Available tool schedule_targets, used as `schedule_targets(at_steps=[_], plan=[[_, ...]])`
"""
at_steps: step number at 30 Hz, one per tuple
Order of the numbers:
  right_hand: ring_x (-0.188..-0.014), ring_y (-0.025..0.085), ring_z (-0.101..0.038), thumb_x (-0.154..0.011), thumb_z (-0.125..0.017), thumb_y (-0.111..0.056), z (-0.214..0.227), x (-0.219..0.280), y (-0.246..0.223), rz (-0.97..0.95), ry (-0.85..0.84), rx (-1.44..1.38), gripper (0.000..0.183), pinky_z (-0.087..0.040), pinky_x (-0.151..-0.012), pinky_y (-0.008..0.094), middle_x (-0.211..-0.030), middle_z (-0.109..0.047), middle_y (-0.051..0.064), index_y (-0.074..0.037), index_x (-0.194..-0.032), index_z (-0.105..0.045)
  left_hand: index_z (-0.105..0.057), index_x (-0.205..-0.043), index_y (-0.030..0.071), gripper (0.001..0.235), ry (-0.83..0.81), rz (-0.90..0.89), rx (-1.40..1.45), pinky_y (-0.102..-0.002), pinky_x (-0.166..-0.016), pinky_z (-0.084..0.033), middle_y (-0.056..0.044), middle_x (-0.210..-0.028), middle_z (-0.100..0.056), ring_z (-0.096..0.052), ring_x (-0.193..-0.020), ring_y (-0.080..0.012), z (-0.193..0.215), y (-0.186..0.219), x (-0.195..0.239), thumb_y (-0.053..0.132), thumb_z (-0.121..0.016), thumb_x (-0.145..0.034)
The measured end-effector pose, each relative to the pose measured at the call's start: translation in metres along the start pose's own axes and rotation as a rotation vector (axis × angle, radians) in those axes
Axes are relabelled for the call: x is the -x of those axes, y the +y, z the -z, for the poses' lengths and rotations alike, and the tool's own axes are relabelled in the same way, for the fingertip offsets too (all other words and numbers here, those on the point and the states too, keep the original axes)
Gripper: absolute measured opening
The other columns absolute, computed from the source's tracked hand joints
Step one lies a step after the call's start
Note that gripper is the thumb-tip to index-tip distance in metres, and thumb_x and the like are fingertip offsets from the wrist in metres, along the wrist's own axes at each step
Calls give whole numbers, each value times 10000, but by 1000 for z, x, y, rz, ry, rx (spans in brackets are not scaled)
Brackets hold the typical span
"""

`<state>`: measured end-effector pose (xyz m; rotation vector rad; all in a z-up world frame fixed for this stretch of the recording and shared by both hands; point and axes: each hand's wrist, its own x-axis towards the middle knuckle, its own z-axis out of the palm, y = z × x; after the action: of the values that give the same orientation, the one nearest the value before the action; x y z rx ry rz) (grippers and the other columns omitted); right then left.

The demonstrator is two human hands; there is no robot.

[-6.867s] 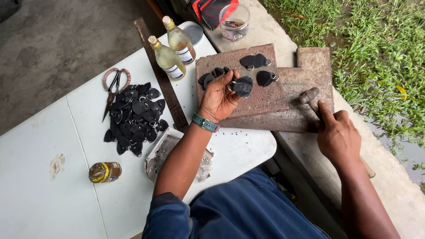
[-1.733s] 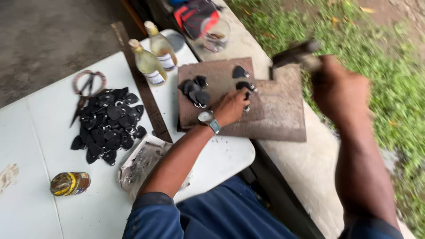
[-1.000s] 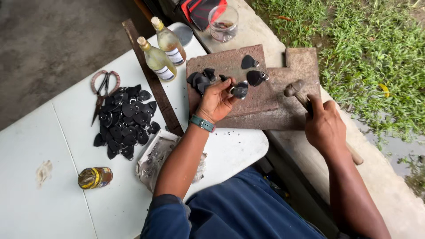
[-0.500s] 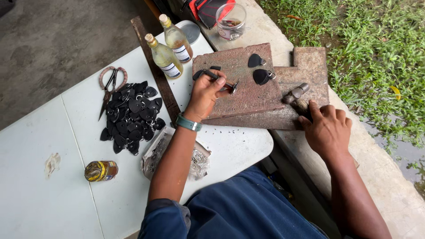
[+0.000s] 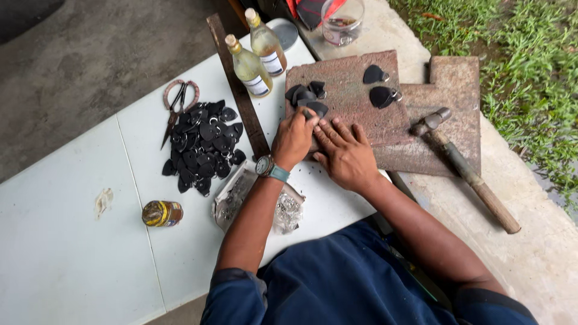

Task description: The person uses a hammer to flatten metal rings attached to black leather pieces on a wooden block. They then pick up small metal rings from a plastic bag and attach them to the leather pieces by hand, assembling them into keychains.

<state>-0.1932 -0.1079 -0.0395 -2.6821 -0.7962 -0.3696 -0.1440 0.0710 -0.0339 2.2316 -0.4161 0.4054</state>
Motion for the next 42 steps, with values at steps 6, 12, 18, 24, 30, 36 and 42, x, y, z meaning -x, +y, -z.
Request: schedule_targets(at_steps=[6,12,18,24,30,36,42], plan=[[-1461,351,-424,-991,-545,-466,13,0,7,18,27,18,634,-281,-1168,592,-1565,-492,138,-97,-1505,-515,-598,-1143,-3,269,137,30,30,-506,-722,-542,-230,-1035,-686,-684,-900,-444,1,10,-7,206,-668,-989],[-1417,369,-427,-1002,-558,-520,50,24,50,-112,31,130,622,-237,-1132,633,-1499,-532,175,-99,-1460,-568,-603,-1093,29,246,61,221,405,-290,-624,-628,-55,-889,-747,-739,-797,-121,23,15,-13,266,-639,-1036],[-1266,234,-621,-1005,-634,-271,81,-2,101,-103,57,29,273,-351,-1178,493,-1322,-719,28,-207,-1257,-714,-619,-1061,-2,237,-100,159,518,-269,-617,-631,-58,-902,-730,-724,-792,-113,-6,31,-40,228,-647,-1013],[-1071,259,-666,-933,-715,-233,68,-41,137,-203,-8,164,212,-371,-1079,496,-1047,-746,57,-194,-1137,-757,-617,-1055,-11,255,-205,139,504,-273,-674,-620,-71,-881,-720,-726,-778,-129,-31,35,-47,241,-644,-1026],[-938,266,-644,-922,-747,-311,71,-2,107,-368,86,41,194,-399,-957,465,-970,-724,53,-175,-1059,-758,-600,-1085,-16,264,-218,177,641,-273,-722,-645,-66,-940,-711,-728,-875,-123,-42,25,-46,242,-631,-1036],[-1058,272,-647,-924,-752,-351,87,36,69,-247,103,47,344,-382,-1044,465,-1068,-730,67,-117,-1177,-745,-661,-1058,14,244,-349,195,732,-264,-744,-649,-48,-952,-736,-729,-862,-105,-65,45,-64,254,-672,-1016],[-1295,283,-580,-908,-741,-317,78,59,72,-166,106,32,419,-338,-1125,497,-1272,-692,92,-114,-1271,-698,-650,-1039,28,230,-477,228,519,-306,-687,-569,-103,-829,-744,-701,-768,-147,-75,58,-75,242,-724,-1001]])
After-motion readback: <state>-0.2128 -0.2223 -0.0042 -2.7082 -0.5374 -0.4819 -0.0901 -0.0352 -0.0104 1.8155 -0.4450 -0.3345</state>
